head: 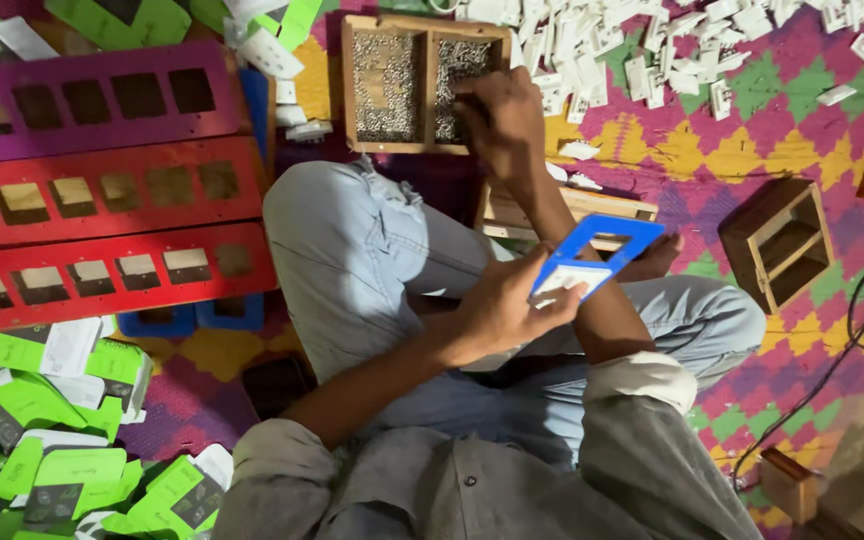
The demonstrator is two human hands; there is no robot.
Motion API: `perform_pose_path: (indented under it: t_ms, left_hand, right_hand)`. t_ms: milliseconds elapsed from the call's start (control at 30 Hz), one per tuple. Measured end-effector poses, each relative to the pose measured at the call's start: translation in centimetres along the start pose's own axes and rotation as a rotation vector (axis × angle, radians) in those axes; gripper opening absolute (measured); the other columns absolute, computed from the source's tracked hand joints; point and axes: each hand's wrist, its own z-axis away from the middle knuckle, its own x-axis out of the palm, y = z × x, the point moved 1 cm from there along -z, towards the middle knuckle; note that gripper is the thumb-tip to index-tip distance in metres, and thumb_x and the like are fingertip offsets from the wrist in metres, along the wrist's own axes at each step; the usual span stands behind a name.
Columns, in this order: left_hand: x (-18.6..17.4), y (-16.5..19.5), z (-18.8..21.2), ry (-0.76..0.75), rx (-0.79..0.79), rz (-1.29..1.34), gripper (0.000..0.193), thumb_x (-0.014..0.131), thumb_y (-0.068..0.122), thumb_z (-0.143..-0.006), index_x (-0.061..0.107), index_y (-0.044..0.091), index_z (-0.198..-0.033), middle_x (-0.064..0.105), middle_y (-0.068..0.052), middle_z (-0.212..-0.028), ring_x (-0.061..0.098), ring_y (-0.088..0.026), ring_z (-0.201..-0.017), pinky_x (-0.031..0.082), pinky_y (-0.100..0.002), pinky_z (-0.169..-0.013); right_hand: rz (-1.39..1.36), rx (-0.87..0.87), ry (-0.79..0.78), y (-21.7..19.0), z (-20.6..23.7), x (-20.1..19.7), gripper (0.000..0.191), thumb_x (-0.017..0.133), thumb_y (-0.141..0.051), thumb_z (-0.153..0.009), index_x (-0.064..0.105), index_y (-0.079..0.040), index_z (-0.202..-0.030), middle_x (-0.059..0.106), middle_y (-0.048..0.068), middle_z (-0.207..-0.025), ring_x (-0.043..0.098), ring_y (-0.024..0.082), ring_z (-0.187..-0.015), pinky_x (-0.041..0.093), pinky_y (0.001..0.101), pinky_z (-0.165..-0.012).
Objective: The person sits cross-legged on the floor and assembles a blue electrical socket strip by inserting white socket modules into the frame and securing them with screws. The person repeatedly picks up screws from a wooden box and tightens them into the modules.
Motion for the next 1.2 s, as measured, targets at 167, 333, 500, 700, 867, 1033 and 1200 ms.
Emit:
perform_pose_path:
  t_ms: [167,333,500,700,867,1033,1200]
  left_hand:
    - [-0.4,0.4,0.0,0.005,0.008,0.001,0.04,0.072,0.025,-0.099,0.056,0.005,-0.13,0.074,-0.017,-0.098,0.076,-0.032,-0.088,0.061,-0.04,-0.072]
    - [-0.6,0.2,0.0,-0.041,-0.012,-0.022,0.035,0.074,0.027,-0.097,0.057,0.003,-0.115,0.073,-0.018,-0.091,0.075,-0.033,-0.081,0.059,-0.042,-0.067]
    - [-0.3,0.0,0.0,0.026,-0.031,-0.025,0.032,0.073,0.026,-0.097,0.057,0.003,-0.111,0.072,-0.019,-0.091,0.075,-0.035,-0.083,0.058,-0.043,-0.068]
    - [-0.9,-0.2,-0.6,0.065,-0.001,0.029,0.035,0.072,0.023,-0.098,0.056,0.001,-0.121,0.073,-0.02,-0.097,0.077,-0.032,-0.088,0.06,-0.04,-0.072]
    - [-1.2,-0.1,-1.2,0.097,0.029,0.036,0.041,0.071,0.021,-0.098,0.056,0.0,-0.13,0.074,-0.019,-0.1,0.078,-0.03,-0.089,0.06,-0.039,-0.074]
    - [-0.8,-0.6,-1.2,0.1,-0.015,0.0,0.036,0.073,0.021,-0.098,0.058,0.0,-0.122,0.074,-0.017,-0.092,0.078,-0.029,-0.083,0.059,-0.038,-0.07]
    - [-0.5,-1.2,-1.1,0.103,0.008,-0.054,0.032,0.075,0.02,-0.098,0.059,0.0,-0.118,0.073,-0.017,-0.089,0.077,-0.029,-0.08,0.058,-0.038,-0.068]
  right_hand:
    - [-0.03,-0.07,0.061,0.3,0.7,0.3,0.016,0.081,-0.004,-0.092,0.076,-0.009,-0.107,0.071,0.009,-0.104,0.06,0.032,-0.1,0.049,0.043,-0.091]
    - [0.053,-0.159,0.038,0.0,1.0,0.7,0.022,0.084,-0.007,-0.084,0.08,-0.01,-0.106,0.068,0.009,-0.102,0.059,0.03,-0.093,0.048,0.0417,-0.083]
    - [0.059,-0.103,0.054,0.1,0.8,1.3,0.013,0.085,-0.007,-0.081,0.08,-0.011,-0.092,0.066,0.006,-0.096,0.058,0.03,-0.09,0.049,0.0415,-0.079]
    - [-0.05,-0.137,0.082,0.1,1.0,1.1,0.013,0.085,-0.006,-0.087,0.074,-0.008,-0.083,0.066,0.008,-0.096,0.06,0.03,-0.093,0.047,0.0439,-0.08]
    - [-0.314,-0.087,0.173,-0.5,2.3,-0.6,0.017,0.081,-0.003,-0.089,0.065,0.0,-0.092,0.064,0.017,-0.106,0.062,0.035,-0.103,0.05,0.0421,-0.09]
    - [-0.444,-0.063,0.196,-0.2,2.1,-0.9,0.014,0.081,-0.001,-0.086,0.068,-0.001,-0.091,0.069,0.014,-0.106,0.064,0.031,-0.102,0.049,0.0405,-0.092]
    - [-0.33,-0.047,0.222,0.5,1.7,0.0,0.013,0.08,0.001,-0.086,0.077,-0.005,-0.097,0.073,0.01,-0.104,0.065,0.028,-0.102,0.051,0.0385,-0.091]
